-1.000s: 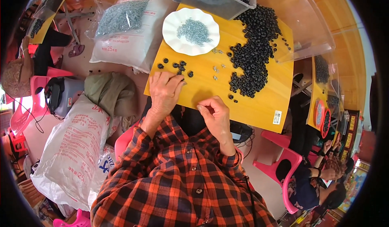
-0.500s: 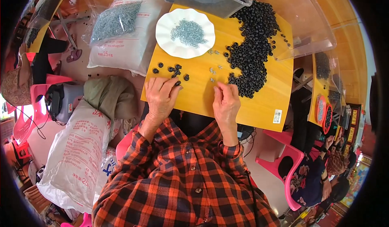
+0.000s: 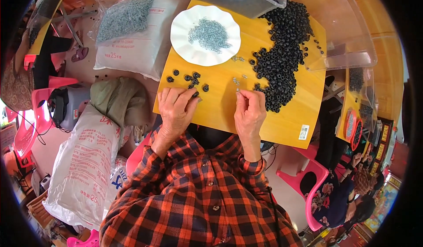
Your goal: Assembling small hardware or jewelry parts by inserting metallic pins into black beads.
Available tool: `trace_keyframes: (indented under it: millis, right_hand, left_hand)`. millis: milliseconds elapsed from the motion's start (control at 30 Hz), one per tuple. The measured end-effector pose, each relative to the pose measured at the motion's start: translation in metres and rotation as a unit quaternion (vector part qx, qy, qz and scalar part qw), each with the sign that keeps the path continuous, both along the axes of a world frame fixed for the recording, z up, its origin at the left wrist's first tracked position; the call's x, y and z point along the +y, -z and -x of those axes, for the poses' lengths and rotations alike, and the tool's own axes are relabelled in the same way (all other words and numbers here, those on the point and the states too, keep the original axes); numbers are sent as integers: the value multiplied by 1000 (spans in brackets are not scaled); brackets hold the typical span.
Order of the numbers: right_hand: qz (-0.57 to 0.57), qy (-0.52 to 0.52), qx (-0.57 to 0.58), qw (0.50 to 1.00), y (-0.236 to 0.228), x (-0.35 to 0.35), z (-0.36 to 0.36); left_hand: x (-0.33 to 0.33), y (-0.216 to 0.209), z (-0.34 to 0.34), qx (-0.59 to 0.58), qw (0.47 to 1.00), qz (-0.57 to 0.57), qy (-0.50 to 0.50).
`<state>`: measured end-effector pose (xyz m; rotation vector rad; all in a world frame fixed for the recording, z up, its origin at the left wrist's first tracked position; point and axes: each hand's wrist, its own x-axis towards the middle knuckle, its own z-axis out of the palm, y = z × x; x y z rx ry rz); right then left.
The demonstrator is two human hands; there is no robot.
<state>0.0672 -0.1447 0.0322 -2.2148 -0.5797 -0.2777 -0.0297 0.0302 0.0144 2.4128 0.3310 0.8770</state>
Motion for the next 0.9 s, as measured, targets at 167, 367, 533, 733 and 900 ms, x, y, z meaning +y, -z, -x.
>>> trace_keyframes:
  millis: [167, 367, 533, 733, 900]
  right_hand:
    - [16, 28, -17, 999, 8, -7, -4]
    - [15, 35, 5, 999, 7, -11, -3]
    - [72, 10, -15, 997, -2, 0, -6]
    - [129, -19, -47, 990, 3, -3, -8]
    - [17, -1, -44, 999, -13, -3, -4]
  left_hand:
    - [0, 0, -3, -5, 1000, 2, -1]
    - [1, -1, -3, -3, 1000, -1, -3]
    - [1, 0, -4, -4, 1000, -6, -1]
    - [-1, 0, -3, 0, 1000, -5, -4]
    - [1, 0, -2, -10, 1000, -6, -5]
